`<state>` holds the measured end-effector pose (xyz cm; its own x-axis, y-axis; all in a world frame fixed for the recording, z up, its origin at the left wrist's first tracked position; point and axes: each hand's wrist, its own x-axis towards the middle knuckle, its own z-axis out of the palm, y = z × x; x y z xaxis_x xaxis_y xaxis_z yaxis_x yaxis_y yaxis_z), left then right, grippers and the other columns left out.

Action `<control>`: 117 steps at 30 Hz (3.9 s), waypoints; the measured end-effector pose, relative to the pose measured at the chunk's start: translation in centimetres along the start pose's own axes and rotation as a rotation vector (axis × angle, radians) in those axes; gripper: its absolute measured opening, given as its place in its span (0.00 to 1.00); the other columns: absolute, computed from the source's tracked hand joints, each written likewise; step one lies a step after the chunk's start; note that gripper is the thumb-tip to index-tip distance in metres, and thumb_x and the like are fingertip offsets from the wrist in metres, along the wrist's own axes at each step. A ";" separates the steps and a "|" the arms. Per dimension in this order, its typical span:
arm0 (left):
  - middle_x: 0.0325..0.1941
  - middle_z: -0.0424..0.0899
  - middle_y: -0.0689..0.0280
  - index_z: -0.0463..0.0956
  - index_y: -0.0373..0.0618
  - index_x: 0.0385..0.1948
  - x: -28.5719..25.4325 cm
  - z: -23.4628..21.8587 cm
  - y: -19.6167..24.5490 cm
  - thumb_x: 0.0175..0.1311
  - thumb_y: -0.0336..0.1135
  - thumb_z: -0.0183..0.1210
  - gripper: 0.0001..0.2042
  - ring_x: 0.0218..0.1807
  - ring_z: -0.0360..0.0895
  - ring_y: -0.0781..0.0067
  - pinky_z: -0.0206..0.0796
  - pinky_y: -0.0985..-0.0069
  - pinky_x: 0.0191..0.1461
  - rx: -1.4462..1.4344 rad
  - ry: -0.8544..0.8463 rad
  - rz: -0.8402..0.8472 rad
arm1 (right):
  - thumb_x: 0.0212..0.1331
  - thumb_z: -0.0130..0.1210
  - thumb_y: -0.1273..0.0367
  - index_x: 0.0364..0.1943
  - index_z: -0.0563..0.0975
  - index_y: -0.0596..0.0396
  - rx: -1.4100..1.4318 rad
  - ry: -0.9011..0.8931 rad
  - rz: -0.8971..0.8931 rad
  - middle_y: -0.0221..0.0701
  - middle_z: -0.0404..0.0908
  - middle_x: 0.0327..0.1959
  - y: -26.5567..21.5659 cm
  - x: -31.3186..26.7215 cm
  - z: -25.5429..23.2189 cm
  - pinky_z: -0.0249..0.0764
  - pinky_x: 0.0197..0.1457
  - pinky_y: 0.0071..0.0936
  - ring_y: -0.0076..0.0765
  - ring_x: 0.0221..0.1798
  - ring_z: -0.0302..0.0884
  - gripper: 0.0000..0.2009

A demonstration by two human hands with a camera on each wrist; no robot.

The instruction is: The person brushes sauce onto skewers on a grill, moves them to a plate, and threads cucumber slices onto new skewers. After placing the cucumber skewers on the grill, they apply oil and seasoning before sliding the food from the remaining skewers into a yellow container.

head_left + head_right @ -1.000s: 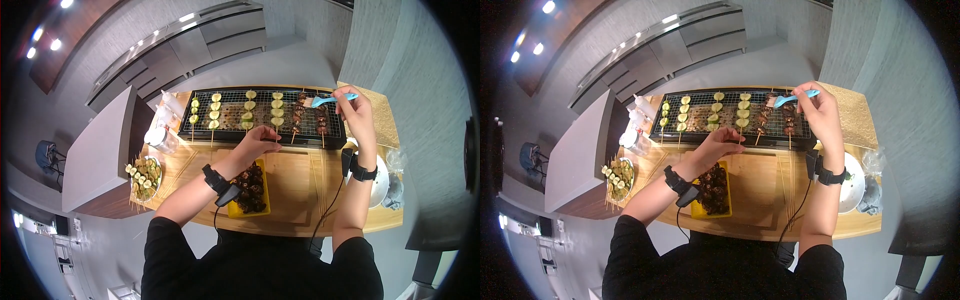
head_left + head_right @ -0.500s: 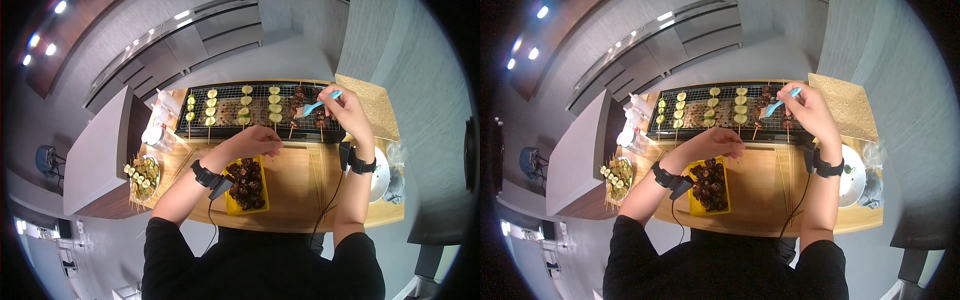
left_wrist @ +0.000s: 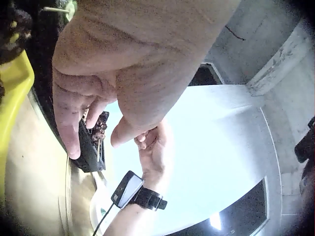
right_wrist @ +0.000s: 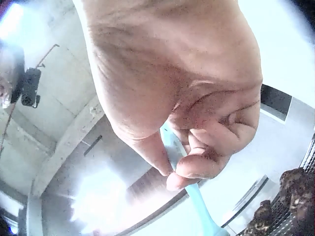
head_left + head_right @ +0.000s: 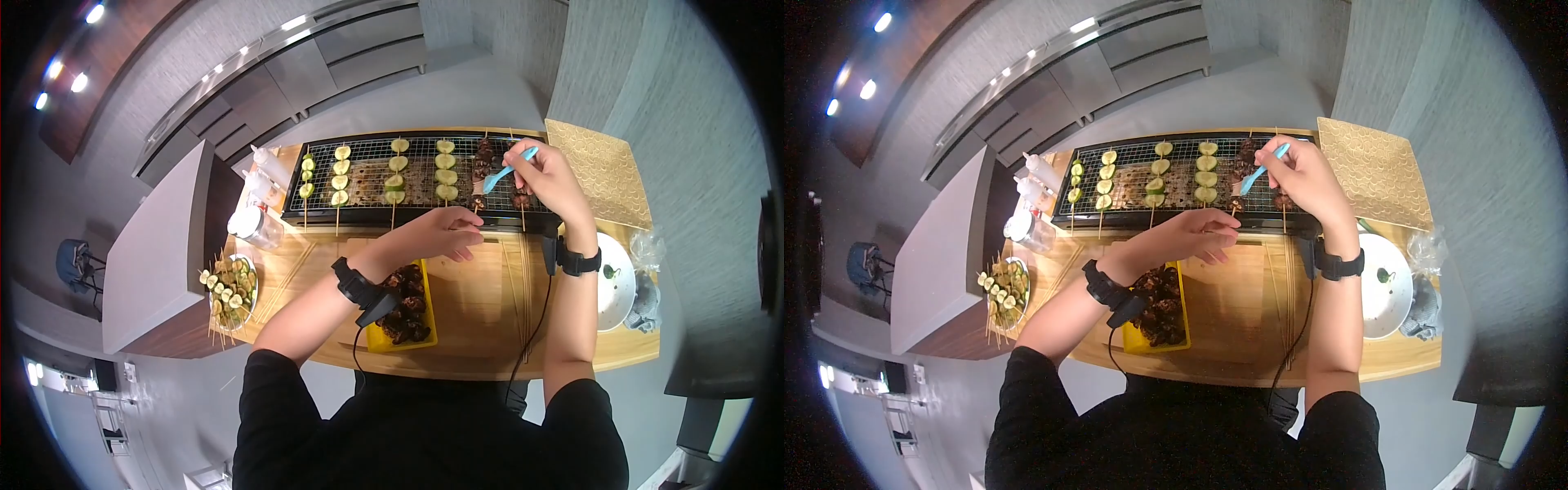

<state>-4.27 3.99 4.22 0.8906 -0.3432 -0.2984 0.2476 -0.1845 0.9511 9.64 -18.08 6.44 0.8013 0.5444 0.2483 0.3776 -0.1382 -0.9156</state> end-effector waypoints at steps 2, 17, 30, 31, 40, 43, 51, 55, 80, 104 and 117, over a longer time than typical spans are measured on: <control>0.60 0.80 0.61 0.69 0.36 0.67 0.0 0.0 0.2 0.76 0.46 0.60 0.27 0.51 0.86 0.69 0.79 0.75 0.54 -0.007 -0.015 -0.049 | 0.74 0.58 0.64 0.39 0.81 0.56 -0.007 0.028 0.006 0.20 0.76 0.20 0.0 0.2 0.0 0.60 0.26 0.18 0.12 0.23 0.67 0.10; 0.58 0.81 0.60 0.73 0.34 0.64 1.3 -0.4 1.1 0.75 0.42 0.61 0.24 0.44 0.88 0.71 0.82 0.78 0.48 -0.014 0.022 -0.072 | 0.72 0.59 0.66 0.41 0.83 0.56 0.031 0.311 -0.070 0.23 0.79 0.22 1.8 1.2 0.0 0.67 0.32 0.20 0.15 0.27 0.74 0.08; 0.52 0.83 0.59 0.78 0.35 0.52 3.4 -1.0 0.3 0.77 0.33 0.55 0.12 0.50 0.87 0.67 0.82 0.75 0.61 -0.150 0.052 -0.036 | 0.71 0.59 0.67 0.41 0.84 0.55 -0.166 0.313 -0.098 0.24 0.82 0.23 2.7 1.3 0.3 0.68 0.32 0.21 0.17 0.26 0.75 0.07; 0.52 0.83 0.59 0.78 0.34 0.52 3.5 -1.0 0.3 0.77 0.32 0.55 0.12 0.51 0.87 0.67 0.82 0.75 0.61 -0.161 0.053 -0.025 | 0.71 0.58 0.67 0.41 0.84 0.55 -0.157 0.328 -0.098 0.24 0.83 0.23 2.8 1.4 0.1 0.68 0.32 0.21 0.17 0.26 0.76 0.07; 0.53 0.84 0.56 0.79 0.31 0.55 5.1 -0.9 0.0 0.76 0.32 0.56 0.14 0.52 0.86 0.68 0.81 0.75 0.61 -0.146 0.107 -0.012 | 0.70 0.58 0.68 0.40 0.84 0.57 -0.110 0.304 -0.066 0.26 0.82 0.24 2.7 1.2 -0.3 0.69 0.33 0.21 0.18 0.28 0.77 0.08; 0.53 0.85 0.56 0.80 0.31 0.55 5.5 -1.3 -0.6 0.76 0.31 0.57 0.14 0.51 0.85 0.69 0.80 0.75 0.60 -0.127 0.094 0.024 | 0.70 0.57 0.68 0.40 0.84 0.57 -0.113 0.301 -0.060 0.26 0.82 0.24 2.5 1.2 -0.2 0.69 0.33 0.21 0.18 0.28 0.77 0.08; 0.57 0.83 0.56 0.78 0.30 0.60 5.1 -0.8 -0.3 0.75 0.28 0.57 0.16 0.51 0.85 0.70 0.80 0.75 0.61 -0.122 0.130 0.039 | 0.71 0.57 0.68 0.40 0.84 0.57 -0.071 0.307 -0.043 0.24 0.81 0.23 2.0 1.0 -0.7 0.68 0.33 0.20 0.18 0.27 0.75 0.08; 0.61 0.80 0.55 0.74 0.29 0.64 4.9 -0.5 -0.4 0.74 0.26 0.57 0.19 0.52 0.85 0.69 0.80 0.76 0.62 -0.171 0.132 0.059 | 0.71 0.57 0.69 0.41 0.84 0.56 -0.060 0.326 -0.059 0.23 0.81 0.23 2.1 0.9 -1.2 0.68 0.33 0.19 0.17 0.27 0.76 0.08; 0.50 0.80 0.58 0.76 0.36 0.43 5.3 1.4 -1.4 0.73 0.24 0.60 0.03 0.56 0.85 0.59 0.80 0.73 0.65 -0.501 0.168 0.125 | 0.72 0.59 0.66 0.40 0.84 0.55 0.040 0.367 -0.114 0.22 0.79 0.22 1.9 0.5 -3.1 0.62 0.30 0.18 0.13 0.26 0.70 0.08; 0.61 0.77 0.50 0.70 0.27 0.62 5.1 2.9 -0.7 0.75 0.31 0.60 0.20 0.63 0.82 0.58 0.74 0.72 0.72 -0.552 0.073 0.010 | 0.75 0.56 0.62 0.32 0.82 0.55 0.090 0.059 0.011 0.19 0.74 0.17 -1.3 -1.3 -3.7 0.59 0.25 0.17 0.12 0.20 0.66 0.14; 0.61 0.76 0.50 0.69 0.29 0.62 4.8 2.9 -0.4 0.76 0.29 0.57 0.19 0.64 0.81 0.59 0.75 0.72 0.71 -0.549 0.065 -0.015 | 0.75 0.57 0.64 0.30 0.81 0.57 0.092 0.113 0.014 0.20 0.73 0.17 -0.5 -0.6 -2.9 0.61 0.26 0.19 0.13 0.21 0.66 0.14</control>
<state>-1.24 -0.29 2.21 0.9029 -0.2837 -0.3228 0.4071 0.3243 0.8539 10.36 -20.72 7.65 0.8554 0.4455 0.2642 0.3258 -0.0663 -0.9431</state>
